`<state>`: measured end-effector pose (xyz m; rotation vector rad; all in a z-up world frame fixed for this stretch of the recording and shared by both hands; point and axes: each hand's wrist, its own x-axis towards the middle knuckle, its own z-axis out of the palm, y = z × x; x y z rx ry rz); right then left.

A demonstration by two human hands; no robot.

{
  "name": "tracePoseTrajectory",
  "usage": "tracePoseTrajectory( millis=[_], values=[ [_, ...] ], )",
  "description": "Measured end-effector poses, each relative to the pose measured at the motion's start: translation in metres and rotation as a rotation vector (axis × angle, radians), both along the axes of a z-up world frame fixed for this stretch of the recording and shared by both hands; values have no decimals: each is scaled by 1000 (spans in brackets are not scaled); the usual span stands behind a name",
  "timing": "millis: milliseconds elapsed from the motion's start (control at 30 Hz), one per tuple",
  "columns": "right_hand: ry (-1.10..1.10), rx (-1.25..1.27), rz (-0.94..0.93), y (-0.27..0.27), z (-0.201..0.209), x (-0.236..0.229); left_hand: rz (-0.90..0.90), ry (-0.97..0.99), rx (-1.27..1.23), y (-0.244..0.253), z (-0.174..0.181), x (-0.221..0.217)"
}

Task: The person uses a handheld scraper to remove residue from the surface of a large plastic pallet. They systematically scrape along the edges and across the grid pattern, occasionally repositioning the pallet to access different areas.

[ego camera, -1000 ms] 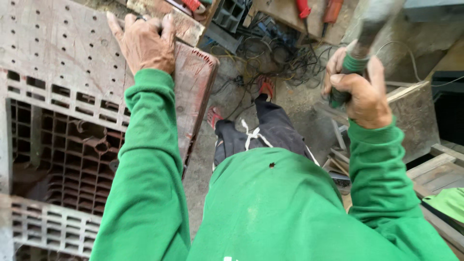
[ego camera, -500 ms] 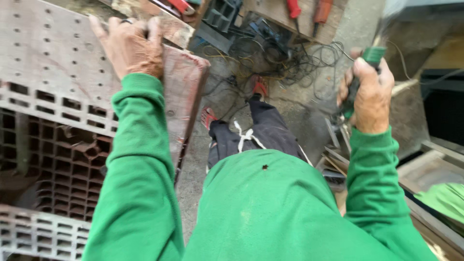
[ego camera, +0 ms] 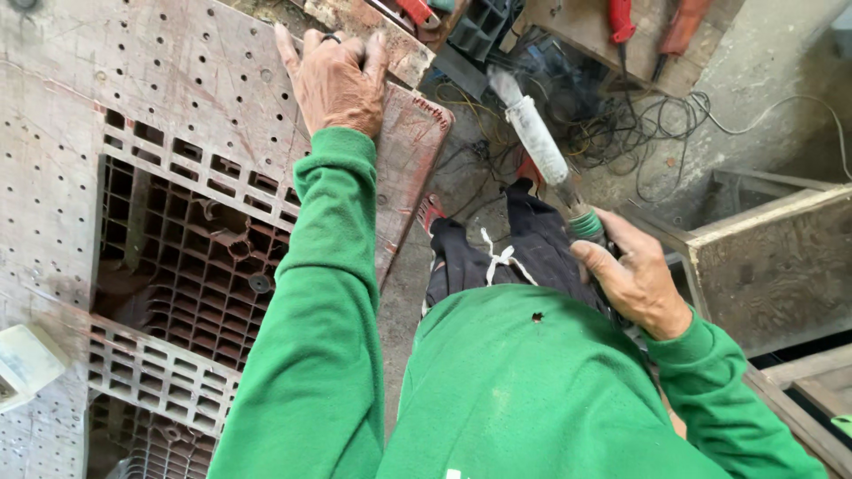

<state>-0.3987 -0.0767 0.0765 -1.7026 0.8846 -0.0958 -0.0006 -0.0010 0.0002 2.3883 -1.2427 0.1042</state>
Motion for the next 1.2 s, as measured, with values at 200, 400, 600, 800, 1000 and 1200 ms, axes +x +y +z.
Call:
tracePoseTrajectory(
  millis=[200, 400, 600, 800, 1000, 1200],
  values=[
    [170, 241, 28, 3, 11, 3, -12, 36, -28, 2, -3, -3],
    [183, 467, 33, 7, 13, 9, 15, 49, -2, 1, -2, -3],
    [211, 387, 57, 13, 16, 20, 3, 1, -36, 2, -3, -4],
    [311, 283, 100, 8, 31, 33, 0, 47, -10, 0, -1, -3],
    [377, 194, 175, -5, 47, 48, 8, 64, -14, 0, 0, -3],
    [465, 113, 284, -28, 65, 69, 38, 103, -40, 2, -1, -6]
  ],
)
